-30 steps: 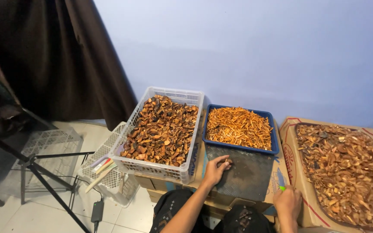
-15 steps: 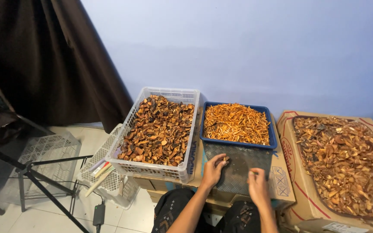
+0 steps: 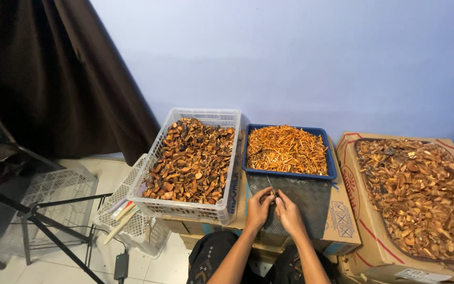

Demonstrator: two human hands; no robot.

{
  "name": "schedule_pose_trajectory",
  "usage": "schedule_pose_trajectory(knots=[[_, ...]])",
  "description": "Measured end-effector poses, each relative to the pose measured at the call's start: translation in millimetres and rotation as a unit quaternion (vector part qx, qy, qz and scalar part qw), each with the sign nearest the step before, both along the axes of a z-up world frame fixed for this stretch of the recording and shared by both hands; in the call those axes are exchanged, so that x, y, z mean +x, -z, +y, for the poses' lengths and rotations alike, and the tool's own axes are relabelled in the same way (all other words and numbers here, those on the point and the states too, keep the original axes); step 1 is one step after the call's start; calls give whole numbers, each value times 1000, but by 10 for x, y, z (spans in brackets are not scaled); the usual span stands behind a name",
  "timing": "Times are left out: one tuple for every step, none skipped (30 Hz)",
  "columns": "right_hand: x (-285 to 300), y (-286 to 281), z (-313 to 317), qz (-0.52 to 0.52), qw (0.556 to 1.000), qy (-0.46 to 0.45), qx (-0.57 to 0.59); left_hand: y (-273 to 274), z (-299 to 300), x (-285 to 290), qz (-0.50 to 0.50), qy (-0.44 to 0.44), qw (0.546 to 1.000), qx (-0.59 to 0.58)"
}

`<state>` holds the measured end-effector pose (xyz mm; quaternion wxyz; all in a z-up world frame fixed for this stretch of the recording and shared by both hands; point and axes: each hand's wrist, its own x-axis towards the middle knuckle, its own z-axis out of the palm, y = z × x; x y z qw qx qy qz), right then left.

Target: Cutting dried bark into thin strips using a small knife on a cutting board.

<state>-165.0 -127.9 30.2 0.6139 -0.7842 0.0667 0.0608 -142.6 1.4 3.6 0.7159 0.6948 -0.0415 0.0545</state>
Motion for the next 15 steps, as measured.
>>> schedule_pose_trajectory(knots=[[36, -25, 3, -1, 1000, 0, 0, -20, 5, 35, -1, 0, 1000, 0], [23, -27, 3, -7, 1000, -1, 0, -17, 7, 23, -9, -1, 1000, 2], [11, -28, 3, -12, 1000, -3, 0, -12, 9, 12, -18, -1, 1000, 4], [3, -27, 0, -10, 1000, -2, 1, -6, 6, 6, -16, 0, 1000, 5], [-7, -28, -2, -15, 1000, -2, -3, -1, 4, -1, -9, -6, 1000, 6], [7, -40, -2, -22, 1000, -3, -7, -8, 4, 16, -5, -12, 1000, 7], [3, -53, 8, -22, 1000, -2, -6, 6, 9, 20, -5, -12, 1000, 8], [2, -69, 14, -16, 1000, -3, -12, 18, 10, 28, -6, -18, 1000, 23], [0, -86, 21, -10, 1000, -3, -19, 29, 11, 35, -7, -25, 999, 37], [31, 3, 12, -10, 1000, -2, -18, 116, -3, 66, -7, -24, 999, 37], [60, 93, 5, -47, 998, -3, -33, 202, -17, 95, -35, -46, 998, 26], [114, 171, -1, -86, 995, -4, -47, 276, -28, 151, -65, -67, 996, 14], [89, 136, 4, -88, 995, -4, -47, 283, -24, 143, -67, -67, 995, 13], [78, 100, 10, -92, 994, -6, -58, 287, -19, 151, -63, -74, 995, 22], [65, 65, 16, -95, 993, -8, -69, 293, -14, 158, -58, -82, 995, 30]])
